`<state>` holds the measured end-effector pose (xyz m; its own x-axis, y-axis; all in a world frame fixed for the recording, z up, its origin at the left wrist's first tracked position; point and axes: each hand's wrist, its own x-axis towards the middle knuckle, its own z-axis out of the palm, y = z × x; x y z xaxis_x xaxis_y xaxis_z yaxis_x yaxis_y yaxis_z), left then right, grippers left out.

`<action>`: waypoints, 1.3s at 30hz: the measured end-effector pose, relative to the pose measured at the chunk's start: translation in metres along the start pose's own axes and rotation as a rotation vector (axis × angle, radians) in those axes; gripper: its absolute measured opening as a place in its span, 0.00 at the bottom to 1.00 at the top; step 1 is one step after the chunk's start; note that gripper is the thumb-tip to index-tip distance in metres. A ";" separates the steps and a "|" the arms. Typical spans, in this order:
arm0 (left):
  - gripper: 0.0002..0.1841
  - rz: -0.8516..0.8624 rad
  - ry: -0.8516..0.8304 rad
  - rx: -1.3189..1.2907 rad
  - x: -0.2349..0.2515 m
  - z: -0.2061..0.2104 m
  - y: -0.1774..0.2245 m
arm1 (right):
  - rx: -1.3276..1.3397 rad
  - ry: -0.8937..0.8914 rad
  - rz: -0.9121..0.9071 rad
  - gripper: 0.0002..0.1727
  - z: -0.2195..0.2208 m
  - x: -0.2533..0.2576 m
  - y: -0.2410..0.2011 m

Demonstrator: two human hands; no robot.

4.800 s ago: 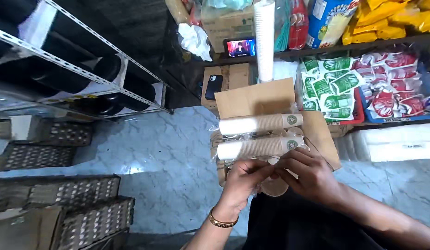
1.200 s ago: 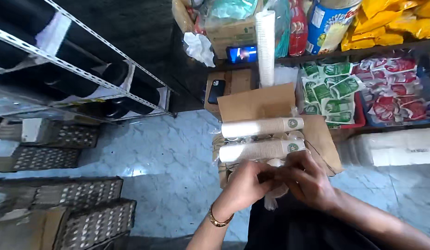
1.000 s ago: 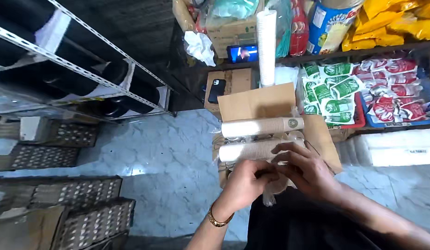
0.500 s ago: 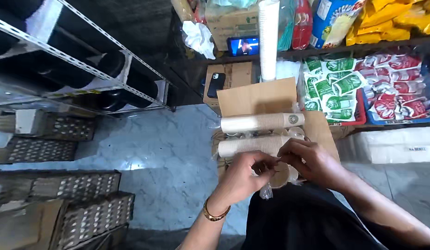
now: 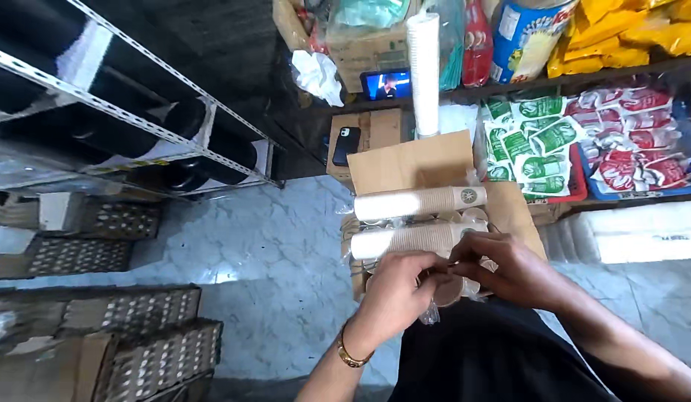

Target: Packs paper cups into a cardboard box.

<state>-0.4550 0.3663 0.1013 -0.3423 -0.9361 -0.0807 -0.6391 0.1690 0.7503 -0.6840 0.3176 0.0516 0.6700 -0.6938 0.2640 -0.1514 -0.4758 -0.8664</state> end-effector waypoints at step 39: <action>0.04 0.095 0.256 -0.228 -0.011 0.016 -0.015 | -0.105 0.360 0.057 0.09 0.047 -0.012 -0.022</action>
<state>-0.4522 0.3793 0.0802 -0.1903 -0.9714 0.1420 -0.4329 0.2129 0.8760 -0.6550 0.3618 0.0480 0.3629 -0.8576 0.3643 -0.2674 -0.4704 -0.8410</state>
